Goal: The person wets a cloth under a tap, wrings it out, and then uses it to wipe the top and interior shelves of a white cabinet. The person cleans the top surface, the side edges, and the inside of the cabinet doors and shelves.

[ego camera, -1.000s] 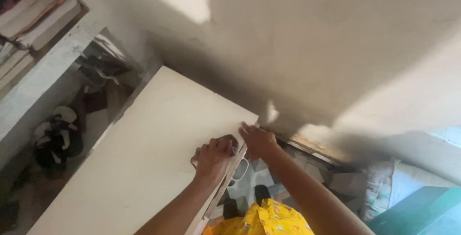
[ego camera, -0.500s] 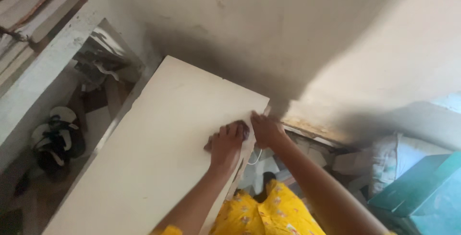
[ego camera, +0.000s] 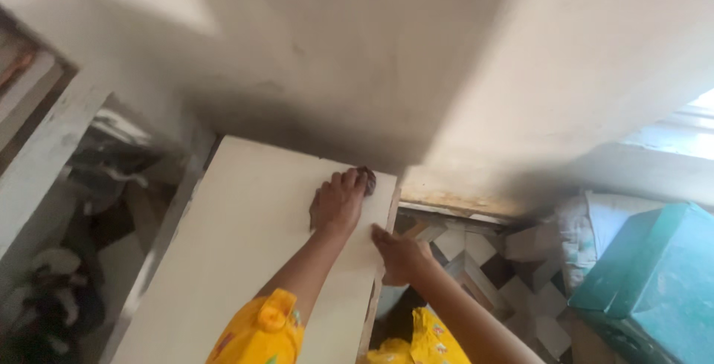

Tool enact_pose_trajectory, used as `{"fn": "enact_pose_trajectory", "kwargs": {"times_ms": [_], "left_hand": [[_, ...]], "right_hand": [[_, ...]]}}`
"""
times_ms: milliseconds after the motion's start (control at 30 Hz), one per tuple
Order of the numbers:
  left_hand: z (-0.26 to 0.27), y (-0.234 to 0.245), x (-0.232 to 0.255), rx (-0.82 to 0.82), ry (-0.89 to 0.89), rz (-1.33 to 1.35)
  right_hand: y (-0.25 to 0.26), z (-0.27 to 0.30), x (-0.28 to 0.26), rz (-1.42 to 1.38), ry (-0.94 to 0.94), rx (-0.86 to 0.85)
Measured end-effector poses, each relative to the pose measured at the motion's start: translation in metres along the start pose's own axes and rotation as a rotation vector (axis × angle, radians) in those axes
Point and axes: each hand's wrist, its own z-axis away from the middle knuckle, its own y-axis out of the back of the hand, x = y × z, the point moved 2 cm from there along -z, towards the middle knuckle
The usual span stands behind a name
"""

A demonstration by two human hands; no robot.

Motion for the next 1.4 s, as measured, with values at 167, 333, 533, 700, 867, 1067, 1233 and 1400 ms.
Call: {"fn": "enact_pose_trajectory", "kwargs": {"times_ms": [167,333,533,700,867,1067,1233,1400], "left_hand": [[0.006,-0.025,0.003,0.17,-0.09,0.053],[0.106,-0.043,0.013,-0.042,-0.202,0.132],[0.12,-0.033,0.009,0.036,-0.327,0.035],[0.054,-0.038,0.023,0.161,-0.25,-0.001],[-0.031,-0.041,0.046,0.311,-0.188,0.073],[0.008,-0.037,0.06,0.216,-0.144,0.175],[0.051,-0.035,0.031,0.168,-0.251,0.235],[0.037,-0.03,-0.024,0.133,0.097,0.204]], "right_hand": [[-0.014,-0.012,0.019,-0.531,-0.178,0.295],[-0.023,-0.012,0.064,-0.668,-0.266,0.546],[-0.027,-0.008,0.066,-0.694,-0.241,0.563],[-0.02,-0.019,0.043,-0.788,-0.024,0.772],[-0.008,-0.009,0.035,-0.791,-0.221,0.779],[-0.012,0.011,0.065,-0.819,-0.32,0.763],[-0.018,-0.001,0.076,-0.514,-0.107,0.728],[-0.001,-0.044,0.06,-0.527,-0.001,0.62]]}}
